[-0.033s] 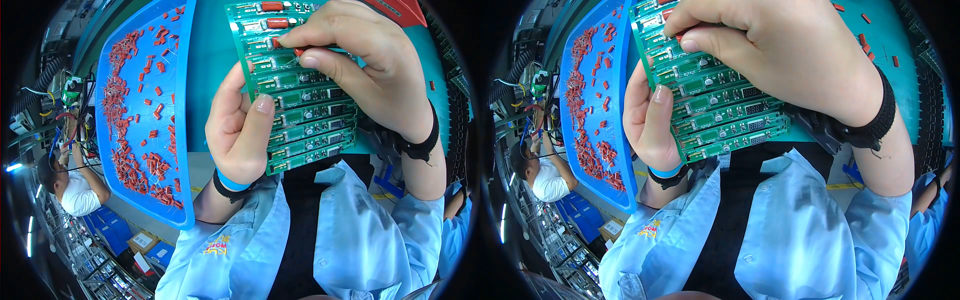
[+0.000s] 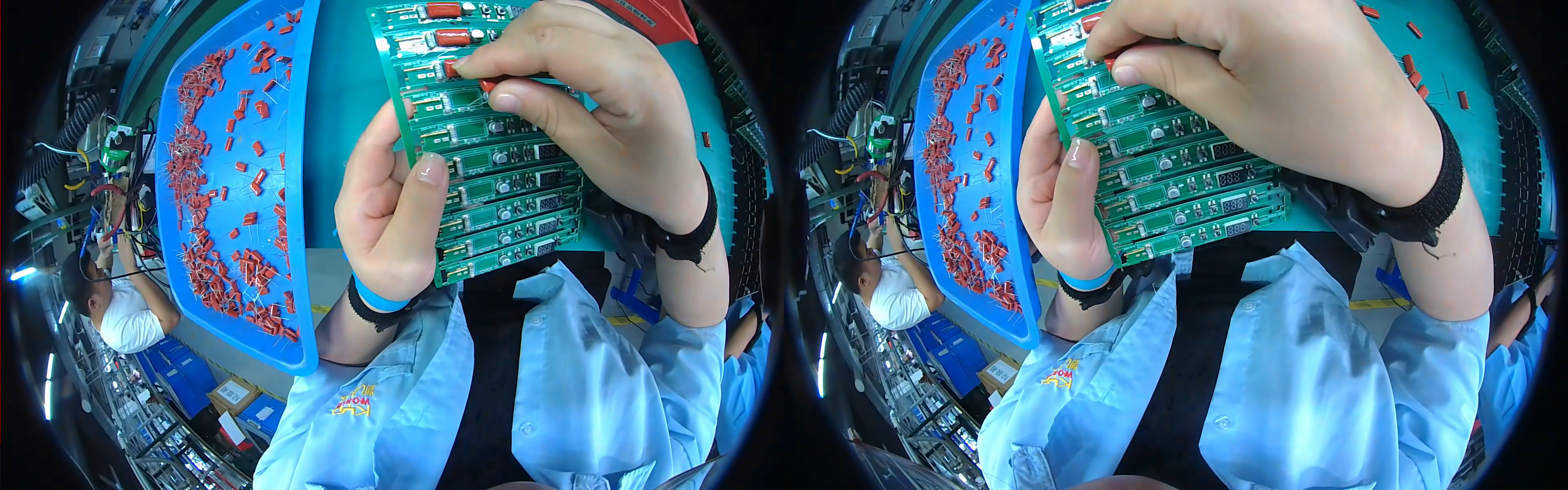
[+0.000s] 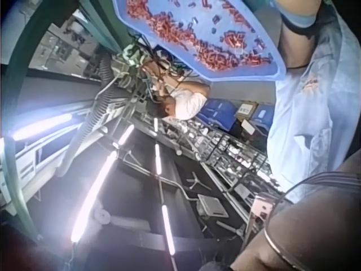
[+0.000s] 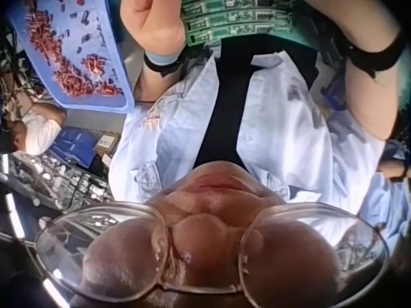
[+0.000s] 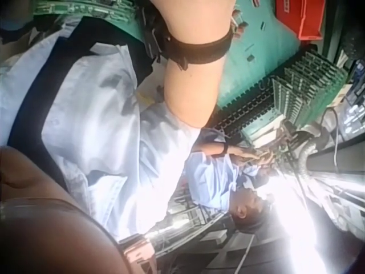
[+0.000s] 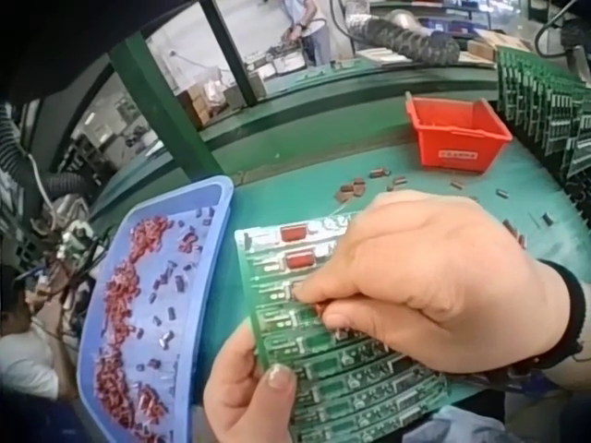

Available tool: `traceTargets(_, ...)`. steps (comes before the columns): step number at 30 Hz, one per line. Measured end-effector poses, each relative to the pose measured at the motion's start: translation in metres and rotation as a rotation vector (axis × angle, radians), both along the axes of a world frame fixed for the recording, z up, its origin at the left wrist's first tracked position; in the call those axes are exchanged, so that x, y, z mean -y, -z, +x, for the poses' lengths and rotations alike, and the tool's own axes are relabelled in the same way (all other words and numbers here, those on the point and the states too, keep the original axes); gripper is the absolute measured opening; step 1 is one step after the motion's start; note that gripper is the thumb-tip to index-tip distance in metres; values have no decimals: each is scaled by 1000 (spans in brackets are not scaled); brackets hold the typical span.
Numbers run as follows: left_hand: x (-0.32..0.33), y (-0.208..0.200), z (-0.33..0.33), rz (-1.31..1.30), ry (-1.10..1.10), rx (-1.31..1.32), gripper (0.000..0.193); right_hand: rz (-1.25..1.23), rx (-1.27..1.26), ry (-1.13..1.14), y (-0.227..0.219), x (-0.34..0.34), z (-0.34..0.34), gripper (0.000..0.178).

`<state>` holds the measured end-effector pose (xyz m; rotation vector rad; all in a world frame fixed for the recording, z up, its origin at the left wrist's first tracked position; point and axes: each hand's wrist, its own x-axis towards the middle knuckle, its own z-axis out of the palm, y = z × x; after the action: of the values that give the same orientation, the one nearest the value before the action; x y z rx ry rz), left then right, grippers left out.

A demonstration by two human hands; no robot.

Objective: The person picks up red components from a tray and inserts them one by one into the slots of a green circuit board. They repeat this process until the board is full, then set it aside and begin on a new board.

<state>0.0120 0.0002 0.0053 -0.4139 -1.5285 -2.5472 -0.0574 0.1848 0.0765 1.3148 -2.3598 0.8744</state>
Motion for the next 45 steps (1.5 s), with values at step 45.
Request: traceTargets(45, -5, -10, 1, 31, -9, 139, 45, 131, 112, 14, -13, 29, 8, 13)
